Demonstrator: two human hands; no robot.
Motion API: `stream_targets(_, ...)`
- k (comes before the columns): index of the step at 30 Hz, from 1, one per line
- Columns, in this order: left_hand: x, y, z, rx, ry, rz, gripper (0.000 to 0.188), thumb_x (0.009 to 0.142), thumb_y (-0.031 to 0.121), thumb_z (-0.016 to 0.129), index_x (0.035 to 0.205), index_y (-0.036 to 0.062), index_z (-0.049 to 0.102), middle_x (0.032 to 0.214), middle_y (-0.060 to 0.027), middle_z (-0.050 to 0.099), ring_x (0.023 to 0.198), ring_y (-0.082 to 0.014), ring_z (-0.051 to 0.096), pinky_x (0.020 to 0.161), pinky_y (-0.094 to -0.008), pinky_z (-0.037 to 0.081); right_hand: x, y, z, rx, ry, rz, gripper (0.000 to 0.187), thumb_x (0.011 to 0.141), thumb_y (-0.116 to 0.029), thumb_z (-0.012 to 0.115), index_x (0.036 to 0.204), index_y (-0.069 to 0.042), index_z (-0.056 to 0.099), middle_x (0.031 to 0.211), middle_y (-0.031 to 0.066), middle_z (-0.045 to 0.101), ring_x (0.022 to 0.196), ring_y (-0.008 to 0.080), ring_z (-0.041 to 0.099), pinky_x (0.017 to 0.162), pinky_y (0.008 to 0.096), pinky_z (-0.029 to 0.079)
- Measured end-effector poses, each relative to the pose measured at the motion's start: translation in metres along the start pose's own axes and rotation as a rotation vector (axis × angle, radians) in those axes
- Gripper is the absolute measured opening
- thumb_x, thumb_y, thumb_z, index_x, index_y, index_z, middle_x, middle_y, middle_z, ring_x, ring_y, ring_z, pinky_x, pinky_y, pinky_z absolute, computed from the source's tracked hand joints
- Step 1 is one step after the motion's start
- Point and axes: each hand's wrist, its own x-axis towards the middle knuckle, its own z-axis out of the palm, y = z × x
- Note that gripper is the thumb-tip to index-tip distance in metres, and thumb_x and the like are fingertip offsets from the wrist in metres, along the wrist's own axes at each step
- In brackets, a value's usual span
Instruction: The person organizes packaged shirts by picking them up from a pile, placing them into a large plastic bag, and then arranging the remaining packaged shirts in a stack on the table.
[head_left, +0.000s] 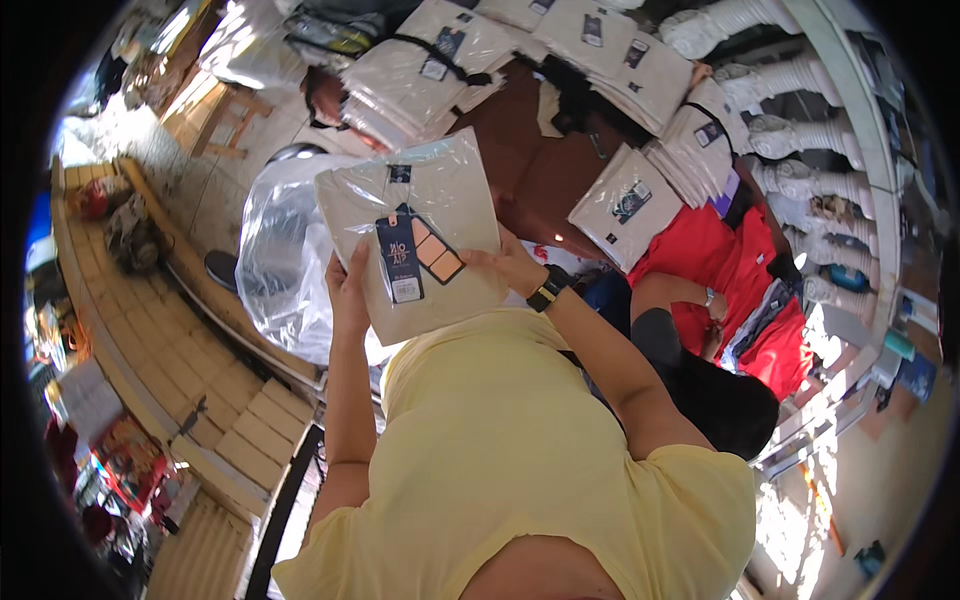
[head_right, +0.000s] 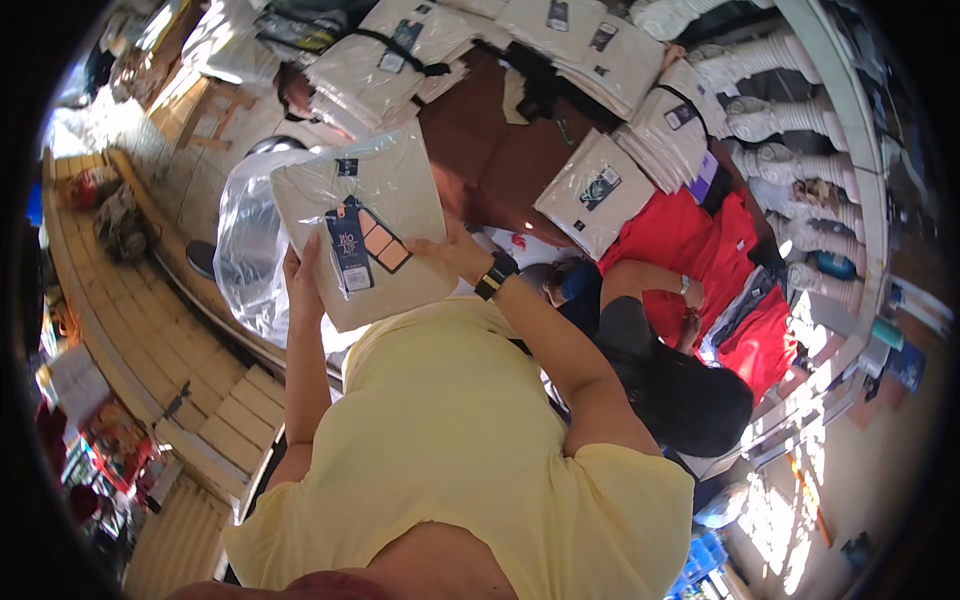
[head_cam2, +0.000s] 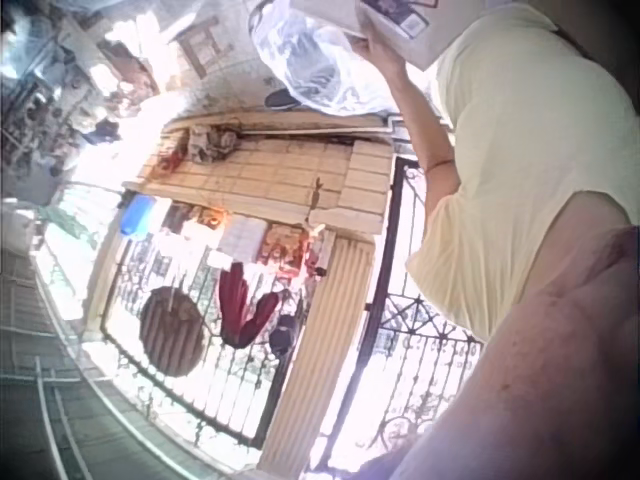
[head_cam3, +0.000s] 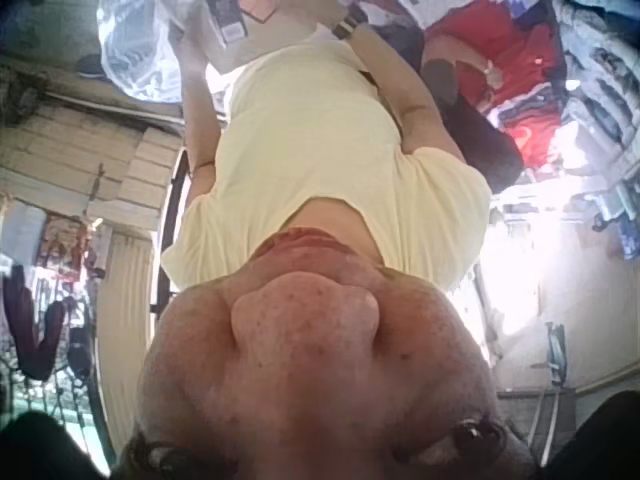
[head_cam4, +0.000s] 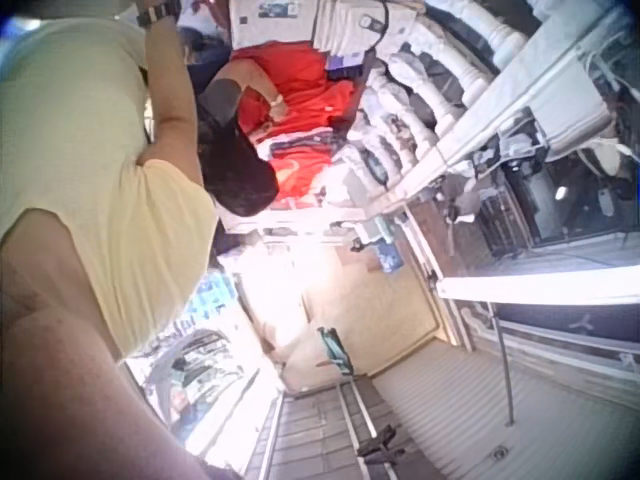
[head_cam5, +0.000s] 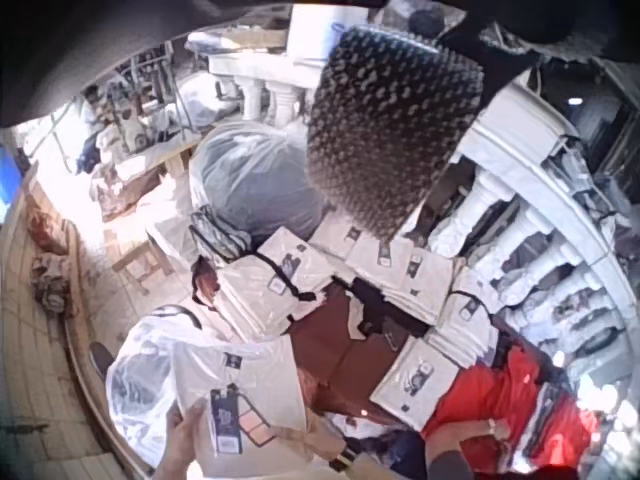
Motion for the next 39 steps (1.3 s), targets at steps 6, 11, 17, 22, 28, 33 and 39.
stream_targets(6, 0.029, -0.015, 0.067, 0.194, -0.372, -0.320, 0.044, 0.081, 0.004, 0.068, 0.121, -0.0017, 0.052, 0.109, -0.0111, 0.064, 0.097, -0.0179, 0.063, 0.083, -0.0306, 0.051, -0.021, -0.013, -0.059, 0.317, 0.169, -0.074, 0.056, 0.087, -0.010, 0.068, 0.135, -0.004, 0.040, 0.128, 0.0099, 0.055, 0.116, 0.0171, 0.054, 0.098, 0.0334, 0.045)
stream_targets(11, 0.063, -0.054, 0.115, 0.261, -0.406, -0.383, 0.040, 0.081, 0.004, 0.068, 0.118, -0.0017, 0.053, 0.105, -0.0104, 0.066, 0.093, -0.0171, 0.064, 0.081, -0.0296, 0.052, -0.024, -0.023, -0.115, 0.267, 0.254, 0.016, 0.066, 0.083, -0.012, 0.073, 0.138, -0.005, 0.037, 0.131, 0.0106, 0.053, 0.120, 0.0190, 0.051, 0.099, 0.0342, 0.044)
stream_targets(17, 0.117, -0.055, 0.175, 0.416, -0.528, -0.276, 0.048, 0.084, 0.010, 0.066, 0.127, -0.0023, 0.047, 0.117, -0.0130, 0.061, 0.102, -0.0187, 0.060, 0.091, -0.0311, 0.047, -0.016, -0.042, -0.170, 0.287, 0.282, -0.175, 0.072, 0.080, -0.004, 0.072, 0.140, -0.004, 0.033, 0.133, 0.0103, 0.050, 0.123, 0.0202, 0.048, 0.101, 0.0347, 0.042)
stream_targets(22, 0.136, -0.040, 0.201, 0.275, -0.439, 0.006, 0.049, 0.094, 0.018, 0.057, 0.136, -0.0006, 0.039, 0.133, -0.0120, 0.050, 0.108, -0.0188, 0.057, 0.094, -0.0317, 0.041, 0.037, -0.122, -0.229, 0.297, 0.429, -0.330, 0.060, 0.082, -0.002, 0.069, 0.134, -0.003, 0.039, 0.124, 0.0098, 0.056, 0.112, 0.0215, 0.057, 0.093, 0.0353, 0.049)
stream_targets(28, 0.107, -0.041, 0.132, 0.474, -0.296, 0.027, 0.038, 0.096, 0.021, 0.054, 0.129, 0.0039, 0.049, 0.125, -0.0103, 0.057, 0.100, -0.0173, 0.060, 0.088, -0.0308, 0.045, 0.115, -0.218, -0.293, 0.156, 0.423, -0.542, 0.048, 0.086, -0.008, 0.066, 0.129, -0.002, 0.045, 0.120, 0.0098, 0.059, 0.109, 0.0213, 0.058, 0.092, 0.0348, 0.049)
stream_targets(33, 0.064, -0.038, 0.083, 0.447, -0.181, -0.060, 0.037, 0.095, 0.021, 0.056, 0.126, 0.0039, 0.050, 0.126, -0.0102, 0.056, 0.099, -0.0167, 0.060, 0.088, -0.0310, 0.044, 0.109, -0.256, -0.312, -0.053, 0.325, -0.378, 0.052, 0.083, -0.007, 0.067, 0.130, -0.001, 0.044, 0.118, 0.0107, 0.060, 0.106, 0.0203, 0.059, 0.089, 0.0344, 0.050)
stream_targets(39, 0.102, -0.012, 0.092, 0.404, -0.170, 0.206, 0.060, 0.094, 0.043, 0.050, 0.137, 0.0013, 0.040, 0.138, -0.0131, 0.044, 0.122, -0.0263, 0.048, 0.103, -0.0388, 0.035, 0.071, -0.231, -0.247, -0.329, -0.141, 0.093, 0.068, 0.076, -0.008, 0.073, 0.136, -0.002, 0.042, 0.123, 0.0075, 0.059, 0.111, 0.0147, 0.056, 0.096, 0.0299, 0.044)
